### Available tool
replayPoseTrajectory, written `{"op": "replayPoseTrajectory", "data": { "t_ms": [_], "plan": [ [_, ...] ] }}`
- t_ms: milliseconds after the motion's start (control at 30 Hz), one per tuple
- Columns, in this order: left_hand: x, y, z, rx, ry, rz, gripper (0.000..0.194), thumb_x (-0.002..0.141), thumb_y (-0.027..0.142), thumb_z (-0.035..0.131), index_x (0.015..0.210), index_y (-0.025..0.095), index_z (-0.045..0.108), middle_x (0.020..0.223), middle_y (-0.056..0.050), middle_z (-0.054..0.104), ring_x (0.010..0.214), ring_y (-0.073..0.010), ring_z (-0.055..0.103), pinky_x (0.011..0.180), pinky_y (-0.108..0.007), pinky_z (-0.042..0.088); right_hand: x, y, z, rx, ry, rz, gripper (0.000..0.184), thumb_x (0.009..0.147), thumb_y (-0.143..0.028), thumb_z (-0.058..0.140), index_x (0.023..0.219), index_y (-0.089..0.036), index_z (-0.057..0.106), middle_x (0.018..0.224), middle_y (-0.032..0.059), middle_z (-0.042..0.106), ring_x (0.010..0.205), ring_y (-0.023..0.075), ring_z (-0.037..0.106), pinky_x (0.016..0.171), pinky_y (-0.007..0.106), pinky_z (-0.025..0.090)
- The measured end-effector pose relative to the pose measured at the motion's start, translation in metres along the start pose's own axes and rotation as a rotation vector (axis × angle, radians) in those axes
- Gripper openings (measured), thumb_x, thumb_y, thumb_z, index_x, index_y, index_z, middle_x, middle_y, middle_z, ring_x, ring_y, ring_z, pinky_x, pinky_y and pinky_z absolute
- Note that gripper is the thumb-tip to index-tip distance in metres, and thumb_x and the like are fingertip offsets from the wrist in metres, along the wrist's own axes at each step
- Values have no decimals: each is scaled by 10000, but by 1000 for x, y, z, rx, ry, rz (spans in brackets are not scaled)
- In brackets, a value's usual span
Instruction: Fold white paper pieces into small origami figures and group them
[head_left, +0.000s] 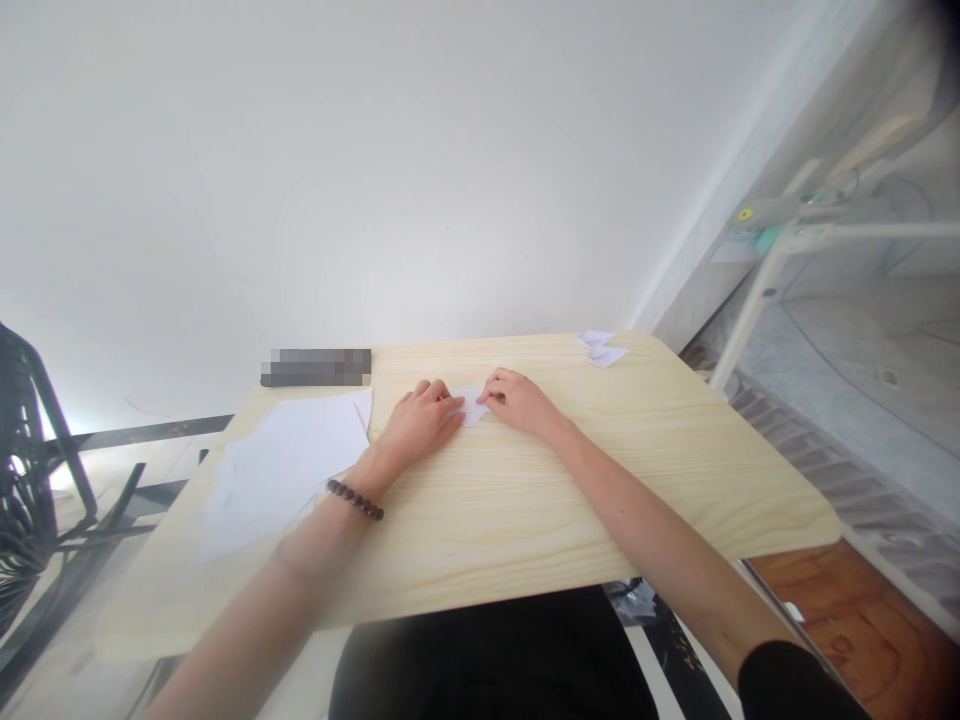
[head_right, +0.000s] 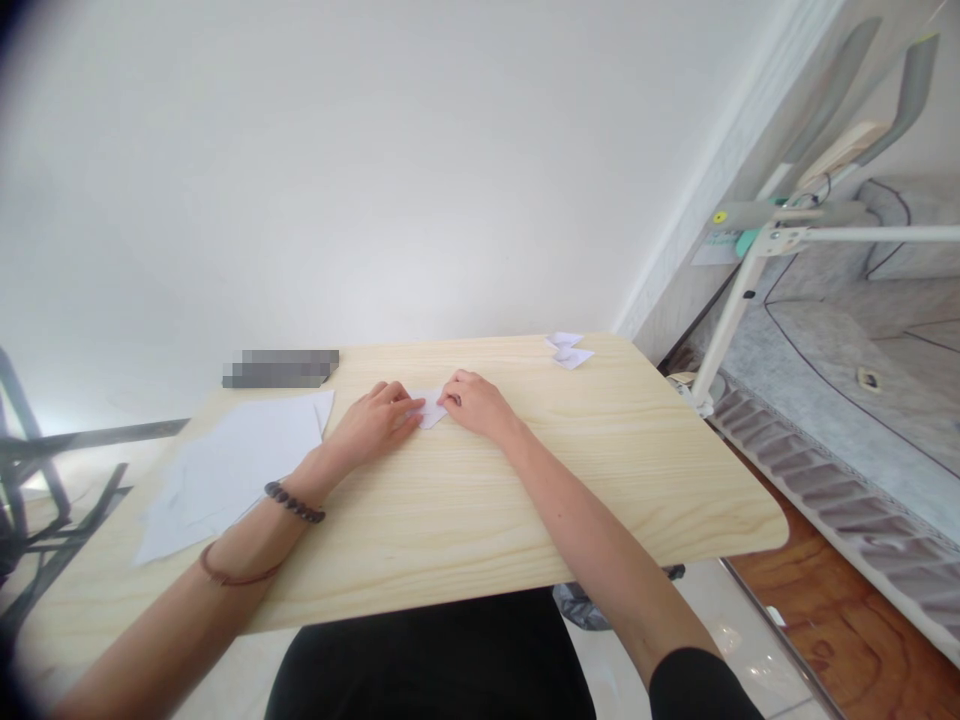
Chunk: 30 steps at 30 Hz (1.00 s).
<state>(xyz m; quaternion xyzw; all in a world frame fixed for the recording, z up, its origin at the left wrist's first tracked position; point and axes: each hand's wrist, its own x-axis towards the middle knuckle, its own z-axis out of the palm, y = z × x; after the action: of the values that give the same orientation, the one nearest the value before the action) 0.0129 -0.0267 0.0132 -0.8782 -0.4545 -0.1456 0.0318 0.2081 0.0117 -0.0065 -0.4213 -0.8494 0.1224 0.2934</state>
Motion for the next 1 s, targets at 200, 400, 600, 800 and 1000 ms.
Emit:
{"op": "replayPoseTrajectory", "data": {
  "t_ms": [200,400,600,800,1000],
  "plan": [
    [0,2,-3,11,-20,-21,286,839,310,377,1053,240,553,909,-62,506,871,-189,454,688,-296,415,1,4,-9,-51,-32,43,154,737,-162,518,676,-190,656,795,17,580,644,91,512,606,206,370],
    [0,2,-2,10,1,-22,290,841,321,373,1053,239,553,905,-62,505,864,-192,455,691,-303,416,-3,1,-10,-59,-26,39,210,730,-100,470,730,-193,657,813,11,575,635,85,499,600,202,366],
    [0,1,0,-3,-1,-35,291,840,317,374,1057,242,552,900,-63,502,861,-192,457,700,-306,420,-8,-3,-7,-65,-61,-68,309,755,-135,468,983,-269,627,914,12,506,623,69,463,667,214,373],
    [0,1,-1,-14,-6,-37,296,842,323,370,1065,245,548,918,-65,501,871,-194,456,702,-307,421,-8,-4,-6,-68,-65,-92,305,770,-152,469,1004,-279,618,920,14,493,636,69,463,687,220,370],
    [-1,0,0,-4,-4,-28,298,844,324,362,1060,236,548,926,-64,498,875,-195,456,706,-309,423,-6,2,-5,7,-51,-72,289,756,-91,442,886,-227,661,922,13,507,590,48,456,630,205,375]
  ]
}}
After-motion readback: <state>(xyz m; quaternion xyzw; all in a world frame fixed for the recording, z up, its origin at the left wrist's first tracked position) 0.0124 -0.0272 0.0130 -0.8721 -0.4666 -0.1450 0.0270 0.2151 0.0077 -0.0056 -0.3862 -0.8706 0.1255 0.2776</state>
